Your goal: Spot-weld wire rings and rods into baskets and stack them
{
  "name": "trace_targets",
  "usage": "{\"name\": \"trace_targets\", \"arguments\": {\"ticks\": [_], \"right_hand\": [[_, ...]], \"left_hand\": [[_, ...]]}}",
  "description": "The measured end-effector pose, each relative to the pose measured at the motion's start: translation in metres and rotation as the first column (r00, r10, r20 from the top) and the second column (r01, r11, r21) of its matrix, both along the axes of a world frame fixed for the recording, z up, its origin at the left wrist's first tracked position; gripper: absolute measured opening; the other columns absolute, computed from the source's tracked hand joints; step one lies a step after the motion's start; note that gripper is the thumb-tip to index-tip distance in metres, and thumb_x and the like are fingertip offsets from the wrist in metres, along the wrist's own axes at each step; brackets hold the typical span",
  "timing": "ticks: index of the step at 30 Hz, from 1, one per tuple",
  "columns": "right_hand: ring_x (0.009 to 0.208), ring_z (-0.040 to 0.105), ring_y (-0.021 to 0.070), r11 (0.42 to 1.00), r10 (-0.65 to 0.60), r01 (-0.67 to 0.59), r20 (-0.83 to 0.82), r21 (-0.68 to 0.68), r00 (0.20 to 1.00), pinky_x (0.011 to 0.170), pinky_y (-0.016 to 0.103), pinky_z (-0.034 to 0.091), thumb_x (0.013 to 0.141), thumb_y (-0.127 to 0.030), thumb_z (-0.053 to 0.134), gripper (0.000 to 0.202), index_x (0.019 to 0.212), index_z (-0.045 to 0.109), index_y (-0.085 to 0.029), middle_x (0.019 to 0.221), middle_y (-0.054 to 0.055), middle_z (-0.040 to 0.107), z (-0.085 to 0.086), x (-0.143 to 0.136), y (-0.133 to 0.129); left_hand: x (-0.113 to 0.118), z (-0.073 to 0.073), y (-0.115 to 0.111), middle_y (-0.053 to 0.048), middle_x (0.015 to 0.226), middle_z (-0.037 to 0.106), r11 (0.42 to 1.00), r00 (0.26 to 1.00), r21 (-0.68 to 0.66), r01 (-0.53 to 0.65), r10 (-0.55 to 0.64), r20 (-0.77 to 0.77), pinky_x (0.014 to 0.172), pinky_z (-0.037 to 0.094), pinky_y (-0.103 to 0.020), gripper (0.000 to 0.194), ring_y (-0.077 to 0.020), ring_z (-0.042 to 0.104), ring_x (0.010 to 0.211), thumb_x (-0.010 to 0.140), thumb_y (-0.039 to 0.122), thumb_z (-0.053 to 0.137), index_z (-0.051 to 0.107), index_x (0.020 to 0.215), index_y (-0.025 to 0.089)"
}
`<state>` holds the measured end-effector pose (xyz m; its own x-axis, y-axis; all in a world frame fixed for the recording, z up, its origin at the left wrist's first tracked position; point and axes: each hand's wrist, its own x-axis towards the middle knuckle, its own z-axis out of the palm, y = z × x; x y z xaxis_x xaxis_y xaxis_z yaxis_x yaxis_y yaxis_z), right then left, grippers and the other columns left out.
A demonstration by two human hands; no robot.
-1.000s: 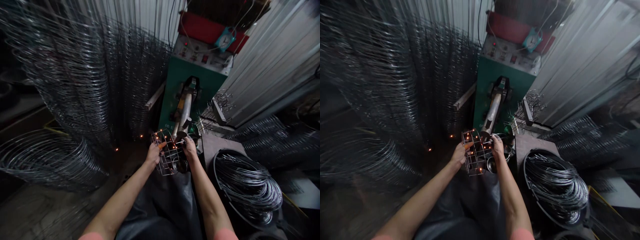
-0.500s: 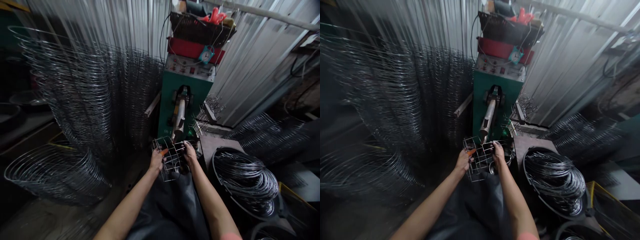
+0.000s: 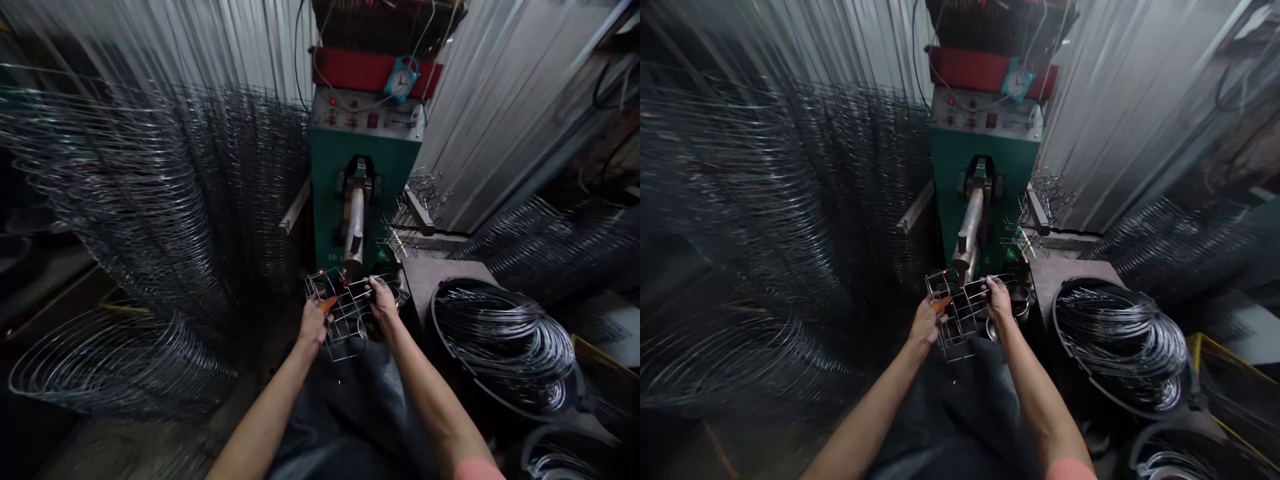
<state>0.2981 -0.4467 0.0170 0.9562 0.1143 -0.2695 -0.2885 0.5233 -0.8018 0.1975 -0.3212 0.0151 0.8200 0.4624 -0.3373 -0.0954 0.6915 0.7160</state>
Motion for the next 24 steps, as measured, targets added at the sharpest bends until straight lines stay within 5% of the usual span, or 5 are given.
{"name": "trace_targets", "arguments": {"ticks": [5, 8, 14, 18, 24], "right_hand": [[0.053, 0.054, 0.0085, 0.993, 0.103, -0.097, 0.105, -0.064, 0.989, 0.042, 0.016, 0.040, 0.058, -0.037, 0.076, 0.036, 0.081, 0.055, -0.019, 0.067, -0.003, 0.060, -0.006, -0.031, -0.012], [0.051, 0.052, 0.0110, 0.872, 0.375, -0.288, 0.162, -0.397, 0.913, 0.045, 0.021, 0.042, 0.067, -0.046, 0.068, 0.033, 0.078, 0.059, -0.017, 0.061, -0.001, 0.058, -0.004, -0.064, -0.041], [0.082, 0.058, 0.0197, 0.607, 0.262, 0.391, 0.639, -0.692, 0.723, 0.072, 0.032, 0.047, 0.071, -0.042, 0.066, 0.034, 0.095, 0.060, -0.019, 0.090, 0.005, 0.062, 0.035, -0.085, -0.111], [0.103, 0.055, 0.0244, 0.595, 0.494, 0.361, 0.682, -0.718, 0.540, 0.083, 0.038, 0.046, 0.077, -0.044, 0.060, 0.048, 0.119, 0.052, -0.021, 0.115, 0.010, 0.058, 0.070, -0.071, -0.125], [0.076, 0.058, 0.0173, 0.643, 0.533, 0.587, 0.838, -0.492, 0.119, 0.070, 0.031, 0.046, 0.091, -0.032, 0.043, 0.021, 0.097, 0.059, -0.020, 0.083, 0.005, 0.064, 0.127, -0.105, -0.108]], "left_hand": [[-0.022, -0.013, 0.010, 0.010, 0.063, 0.038, 0.997, 0.995, -0.007, 0.082, -0.081, 0.066, 0.036, 0.025, -0.013, 0.053, -0.0018, 0.037, 0.045, 0.049, 0.021, 0.081, 0.051, 0.092, 0.018], [-0.052, -0.026, 0.027, 0.009, 0.061, 0.036, 0.990, 0.987, -0.061, 0.128, -0.122, 0.105, 0.034, 0.024, -0.012, 0.049, -0.0007, 0.033, 0.043, 0.052, 0.016, 0.079, 0.053, 0.093, 0.017], [-0.108, -0.042, 0.060, 0.006, 0.064, 0.038, 0.954, 0.978, -0.270, 0.132, -0.081, 0.194, 0.029, 0.025, -0.007, 0.035, 0.0003, 0.031, 0.041, 0.070, 0.008, 0.063, 0.055, 0.104, 0.013], [-0.125, -0.040, 0.056, 0.002, 0.069, 0.044, 0.892, 0.930, -0.403, 0.206, -0.051, 0.364, 0.028, 0.024, -0.006, 0.041, -0.0004, 0.034, 0.041, 0.081, 0.008, 0.048, 0.046, 0.121, 0.015], [-0.132, -0.037, 0.064, -0.004, 0.079, 0.057, 0.875, 0.834, -0.235, 0.424, -0.275, 0.479, 0.054, 0.050, -0.023, 0.057, -0.0122, 0.056, 0.065, 0.077, 0.032, 0.059, 0.043, 0.128, 0.013]]}}
